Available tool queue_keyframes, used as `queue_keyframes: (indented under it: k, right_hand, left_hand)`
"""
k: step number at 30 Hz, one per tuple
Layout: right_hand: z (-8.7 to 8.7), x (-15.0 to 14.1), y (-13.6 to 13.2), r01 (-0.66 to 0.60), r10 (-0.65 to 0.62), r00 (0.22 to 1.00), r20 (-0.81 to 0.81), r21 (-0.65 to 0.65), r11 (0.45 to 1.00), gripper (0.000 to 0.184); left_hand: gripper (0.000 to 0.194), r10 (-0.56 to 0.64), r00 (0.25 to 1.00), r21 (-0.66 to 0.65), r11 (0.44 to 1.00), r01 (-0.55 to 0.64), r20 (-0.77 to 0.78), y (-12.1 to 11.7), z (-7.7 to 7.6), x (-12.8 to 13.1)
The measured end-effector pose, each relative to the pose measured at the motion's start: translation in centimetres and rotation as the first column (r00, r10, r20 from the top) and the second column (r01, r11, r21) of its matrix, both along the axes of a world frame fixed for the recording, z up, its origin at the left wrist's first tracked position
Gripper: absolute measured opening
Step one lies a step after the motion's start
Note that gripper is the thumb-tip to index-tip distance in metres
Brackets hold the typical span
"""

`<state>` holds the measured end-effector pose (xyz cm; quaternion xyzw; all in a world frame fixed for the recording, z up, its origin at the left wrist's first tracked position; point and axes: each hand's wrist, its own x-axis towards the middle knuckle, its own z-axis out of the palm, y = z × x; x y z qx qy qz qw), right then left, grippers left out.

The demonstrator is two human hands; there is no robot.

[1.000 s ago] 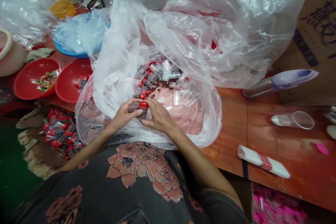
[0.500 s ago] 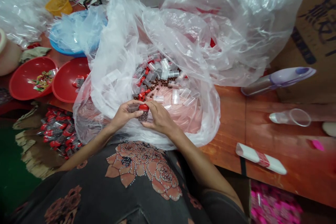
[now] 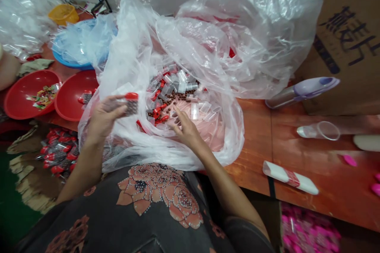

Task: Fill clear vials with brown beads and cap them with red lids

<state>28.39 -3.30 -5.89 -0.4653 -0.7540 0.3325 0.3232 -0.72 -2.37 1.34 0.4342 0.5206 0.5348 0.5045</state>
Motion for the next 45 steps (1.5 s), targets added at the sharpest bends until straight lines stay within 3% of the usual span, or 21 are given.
queue_keyframes:
  k: [3, 5, 7, 10, 14, 16, 19, 21, 23, 26, 29, 31, 37, 41, 43, 45]
  right_hand:
    - [-0.8, 1.0, 0.4, 0.127, -0.129, 0.991, -0.023, -0.063, 0.990, 0.049]
    - [-0.8, 1.0, 0.6, 0.130, -0.135, 0.990, -0.042, -0.096, 0.987, 0.046]
    - [-0.1, 0.3, 1.0, 0.086, -0.094, 0.993, -0.068, -0.108, 0.990, 0.044]
    - [1.6, -1.8, 1.8, 0.010, -0.022, 0.991, -0.132, -0.089, 0.996, 0.036]
    - [4.0, -4.8, 2.3, -0.081, 0.012, 0.957, -0.291, -0.227, 0.970, 0.046]
    - [4.6, -5.5, 2.4, -0.086, 0.053, 0.959, -0.278, -0.107, 0.990, 0.070]
    - [4.6, -5.1, 2.5, -0.130, 0.144, 0.986, -0.084, 0.145, 0.981, 0.103]
    - [4.3, -4.3, 2.3, -0.162, 0.163, 0.987, 0.012, 0.198, 0.967, 0.097]
    - [4.0, -3.5, 2.0, -0.135, 0.142, 0.990, -0.026, 0.174, 0.976, 0.087]
    - [3.5, -2.6, 1.2, -0.117, 0.129, 0.966, -0.225, 0.066, 0.991, 0.083]
    - [3.1, -2.2, 0.3, -0.161, 0.147, 0.912, -0.383, -0.003, 0.987, 0.080]
    - [2.9, -2.0, -0.1, -0.155, 0.133, 0.900, -0.416, -0.019, 0.988, 0.082]
    - [2.4, -1.5, -0.4, -0.119, 0.127, 0.919, -0.374, 0.044, 0.992, 0.083]
    - [2.7, -1.6, -0.7, -0.099, 0.122, 0.945, -0.302, 0.092, 0.991, 0.083]
    - [2.6, -1.7, -0.8, -0.162, 0.172, 0.953, -0.247, 0.061, 0.985, 0.095]
    - [2.2, -1.6, -0.7, -0.205, 0.200, 0.949, -0.242, 0.003, 0.979, 0.110]
  left_hand:
    - [0.037, 0.278, 0.960, 0.164, 0.947, -0.278, 0.018, 1.7, 1.2, -4.4]
    - [0.037, 0.336, 0.941, 0.177, 0.925, -0.337, 0.040, 2.0, 1.6, -6.3]
    - [0.039, 0.315, 0.947, 0.139, 0.937, -0.320, 0.056, 1.7, 1.6, -6.7]
    - [0.042, 0.228, 0.972, 0.094, 0.968, -0.233, 0.063, 1.0, 0.9, -5.1]
    - [0.042, 0.074, 0.991, 0.055, 0.995, -0.080, 0.115, -0.1, -0.3, -0.5]
    - [0.040, -0.006, 0.990, 0.038, 0.999, 0.001, 0.139, -0.7, -0.8, 2.0]
    - [0.033, -0.064, 0.992, 0.054, 0.997, 0.058, 0.111, -1.4, -1.5, 5.1]
    - [0.028, -0.100, 0.994, 0.072, 0.993, 0.096, 0.053, -1.8, -1.7, 6.7]
    - [0.023, -0.119, 0.992, 0.069, 0.991, 0.116, 0.040, -2.1, -1.8, 7.9]
    - [0.028, -0.145, 0.966, -0.054, 0.986, 0.160, 0.216, -2.1, -1.9, 8.9]
    - [0.041, -0.236, 0.868, -0.226, 0.905, 0.360, 0.437, -2.0, -1.9, 9.2]
    - [0.045, -0.258, 0.819, -0.257, 0.864, 0.433, 0.512, -2.0, -1.8, 9.4]
    - [0.044, -0.160, 0.807, -0.274, 0.888, 0.369, 0.568, -2.6, -1.4, 10.3]
    - [0.046, -0.171, 0.824, -0.285, 0.884, 0.370, 0.541, -3.0, -1.1, 10.5]
    - [0.046, -0.185, 0.861, -0.246, 0.911, 0.331, 0.473, -2.8, -0.7, 9.7]
    - [0.044, -0.151, 0.926, -0.151, 0.965, 0.214, 0.346, -2.1, 0.0, 7.7]
